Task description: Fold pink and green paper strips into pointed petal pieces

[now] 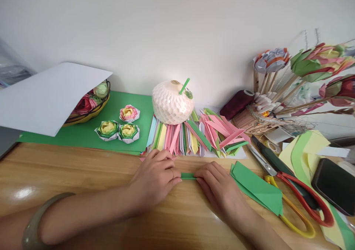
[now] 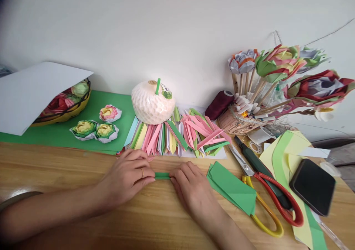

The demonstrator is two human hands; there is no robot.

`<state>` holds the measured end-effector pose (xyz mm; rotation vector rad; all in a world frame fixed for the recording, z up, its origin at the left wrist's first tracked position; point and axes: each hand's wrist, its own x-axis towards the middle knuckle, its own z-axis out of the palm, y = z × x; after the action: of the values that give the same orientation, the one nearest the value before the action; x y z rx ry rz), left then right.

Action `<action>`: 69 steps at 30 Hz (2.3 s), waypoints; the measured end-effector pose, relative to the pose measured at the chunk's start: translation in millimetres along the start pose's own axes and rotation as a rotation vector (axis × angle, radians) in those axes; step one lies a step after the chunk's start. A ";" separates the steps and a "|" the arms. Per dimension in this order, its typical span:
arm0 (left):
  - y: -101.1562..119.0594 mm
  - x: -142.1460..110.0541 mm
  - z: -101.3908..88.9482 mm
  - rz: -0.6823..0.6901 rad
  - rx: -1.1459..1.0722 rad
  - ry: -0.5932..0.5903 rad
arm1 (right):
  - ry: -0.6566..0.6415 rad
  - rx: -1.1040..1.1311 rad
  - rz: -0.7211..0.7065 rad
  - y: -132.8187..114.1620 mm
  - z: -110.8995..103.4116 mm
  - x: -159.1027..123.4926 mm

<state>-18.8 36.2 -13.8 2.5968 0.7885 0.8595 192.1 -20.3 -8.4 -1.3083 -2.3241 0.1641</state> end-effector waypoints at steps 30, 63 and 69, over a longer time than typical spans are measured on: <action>6.6 6.1 2.3 0.023 -0.080 0.067 | 0.054 0.103 0.041 -12.6 -2.6 4.8; 3.7 7.8 -6.5 0.132 -0.022 0.178 | 0.120 0.092 -0.004 -5.5 -20.4 3.7; 11.4 8.5 -3.5 0.166 -0.049 0.155 | 0.059 0.144 -0.011 -14.7 -12.0 5.3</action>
<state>-10.6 32.3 -2.4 2.6048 0.5879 1.1243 183.8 -25.2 8.7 -1.2129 -2.2252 0.2802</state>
